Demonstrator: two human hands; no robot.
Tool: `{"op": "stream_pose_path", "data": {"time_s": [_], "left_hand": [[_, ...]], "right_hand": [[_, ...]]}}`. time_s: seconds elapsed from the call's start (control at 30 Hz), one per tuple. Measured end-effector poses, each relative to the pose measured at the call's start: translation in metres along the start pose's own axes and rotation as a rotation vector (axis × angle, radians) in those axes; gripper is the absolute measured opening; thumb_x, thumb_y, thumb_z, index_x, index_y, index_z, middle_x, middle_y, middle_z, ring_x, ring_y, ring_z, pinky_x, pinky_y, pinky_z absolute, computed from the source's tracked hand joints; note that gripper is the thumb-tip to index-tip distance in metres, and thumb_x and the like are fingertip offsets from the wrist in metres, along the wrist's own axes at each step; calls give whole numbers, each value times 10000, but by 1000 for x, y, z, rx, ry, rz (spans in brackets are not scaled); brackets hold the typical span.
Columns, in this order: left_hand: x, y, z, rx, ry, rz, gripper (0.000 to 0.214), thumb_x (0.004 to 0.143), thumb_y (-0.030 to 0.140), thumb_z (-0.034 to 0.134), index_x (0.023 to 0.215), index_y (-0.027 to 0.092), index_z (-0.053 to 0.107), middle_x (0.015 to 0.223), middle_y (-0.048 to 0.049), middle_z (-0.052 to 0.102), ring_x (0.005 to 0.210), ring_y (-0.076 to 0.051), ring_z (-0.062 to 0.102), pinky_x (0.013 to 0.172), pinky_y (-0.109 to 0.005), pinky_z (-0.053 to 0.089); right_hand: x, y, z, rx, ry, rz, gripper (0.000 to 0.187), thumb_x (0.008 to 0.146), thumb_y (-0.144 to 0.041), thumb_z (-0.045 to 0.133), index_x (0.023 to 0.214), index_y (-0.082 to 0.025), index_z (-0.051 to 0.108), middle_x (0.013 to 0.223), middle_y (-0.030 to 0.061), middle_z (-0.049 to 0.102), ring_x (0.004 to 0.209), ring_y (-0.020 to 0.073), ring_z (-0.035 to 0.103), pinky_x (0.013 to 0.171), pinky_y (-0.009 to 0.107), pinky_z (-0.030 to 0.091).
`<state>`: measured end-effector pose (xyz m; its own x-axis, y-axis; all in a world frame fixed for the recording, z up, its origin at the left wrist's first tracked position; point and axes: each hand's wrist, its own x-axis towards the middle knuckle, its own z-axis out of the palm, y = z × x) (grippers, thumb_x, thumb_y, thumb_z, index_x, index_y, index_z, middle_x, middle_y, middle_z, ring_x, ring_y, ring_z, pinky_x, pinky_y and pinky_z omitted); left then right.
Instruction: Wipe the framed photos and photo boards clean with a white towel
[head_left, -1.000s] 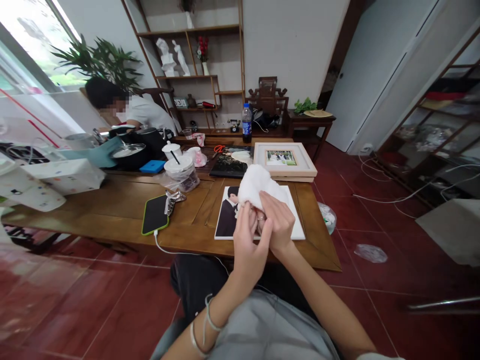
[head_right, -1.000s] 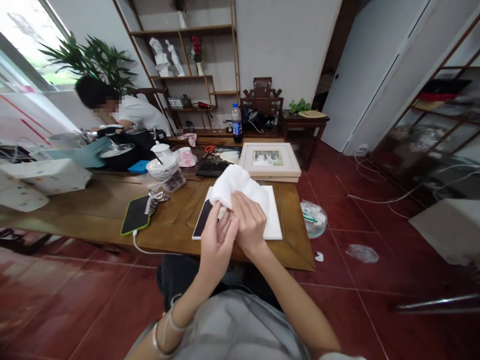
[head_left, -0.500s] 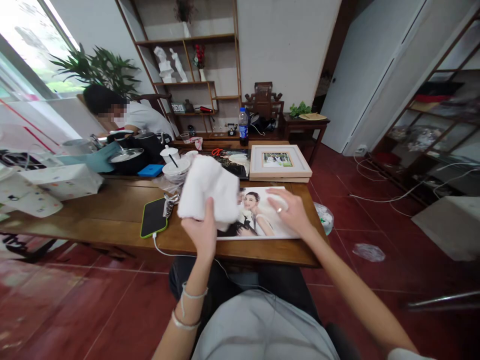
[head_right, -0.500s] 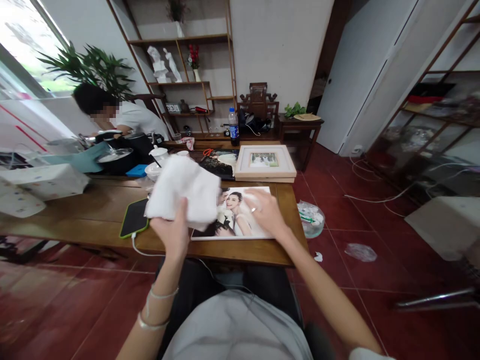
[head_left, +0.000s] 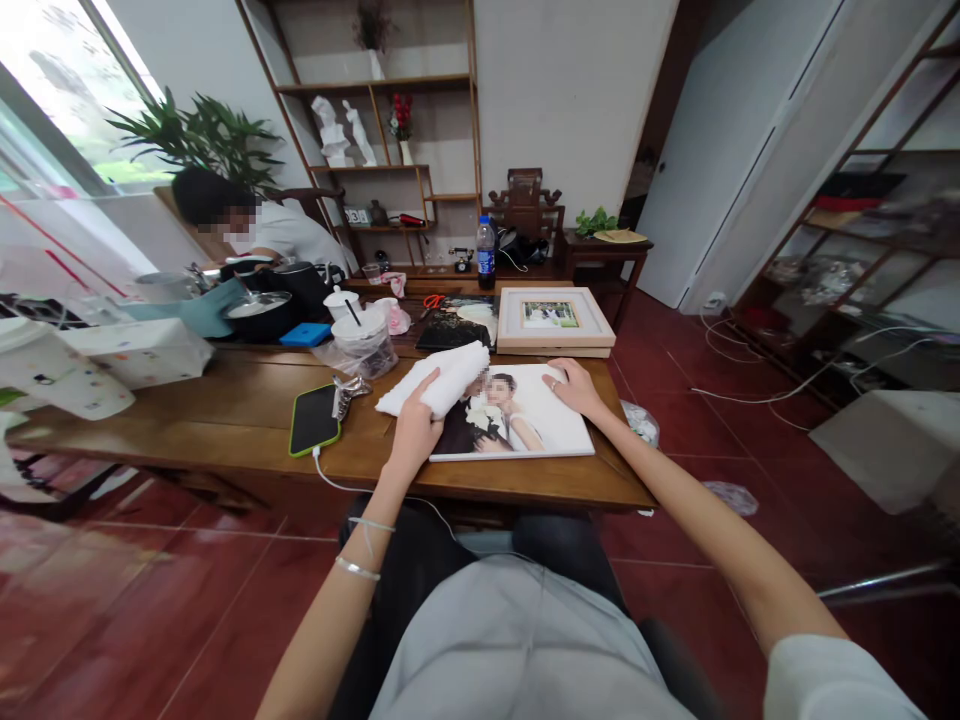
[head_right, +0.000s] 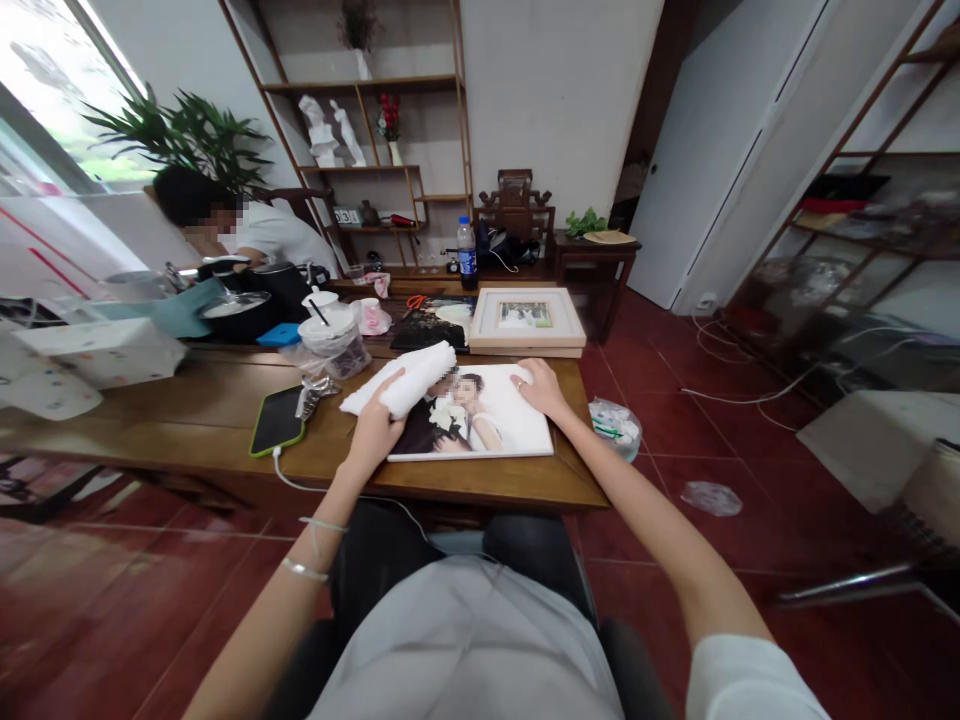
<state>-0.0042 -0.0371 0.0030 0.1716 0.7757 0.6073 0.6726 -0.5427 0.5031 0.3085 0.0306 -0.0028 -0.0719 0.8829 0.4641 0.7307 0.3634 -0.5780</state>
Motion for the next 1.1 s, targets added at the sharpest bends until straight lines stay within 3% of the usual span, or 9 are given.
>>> {"op": "stream_pose_path", "data": {"time_s": [0.17,0.37,0.6,0.77,0.93,1.1], "left_hand": [[-1,-4,1,-68,9,-17,564,815,173,540,1365,106,439,1397,-155,471,1313,-263,414,1131,-398,280],[-3,-14,7,-72,30,40,515,839,235,561,1335,143,459,1365,-131,506,1300,-252,428,1119,-413,304],[-3,-15,5,-5,64,42,505,870,236,522,1356,142,423,1354,-135,511,1281,-243,449,1107,-400,332],[14,-15,1,194,-31,73,538,834,236,563,1339,91,446,1426,-176,423,1301,-290,411,1102,-412,330],[35,-3,18,332,-101,-126,398,866,303,529,1206,100,576,1337,-173,521,1205,-340,470,975,-477,422],[31,5,36,443,-179,-92,325,825,173,508,1129,141,617,1497,-106,345,1299,-367,346,946,-548,381]], "right_hand": [[-1,-2,0,15,4,28,333,796,-303,591,1065,-114,638,1153,143,626,1081,241,576,984,386,413],[-13,-6,-2,-7,-51,46,396,784,-329,627,1132,-141,642,1356,151,524,1283,270,459,1090,402,319],[-15,-9,-3,34,-20,22,329,755,-309,656,1055,-179,687,1294,135,582,1265,270,485,1071,416,350],[-16,-12,-4,87,13,118,365,686,-351,723,1006,-177,706,1367,152,512,1233,290,514,1050,427,374],[-22,-15,-3,71,22,125,345,711,-321,706,1020,-168,706,1369,156,509,1286,299,458,1075,439,342],[-28,-16,-4,121,59,153,368,705,-299,711,1043,-156,700,1387,166,491,1276,290,473,1065,420,362]]}}
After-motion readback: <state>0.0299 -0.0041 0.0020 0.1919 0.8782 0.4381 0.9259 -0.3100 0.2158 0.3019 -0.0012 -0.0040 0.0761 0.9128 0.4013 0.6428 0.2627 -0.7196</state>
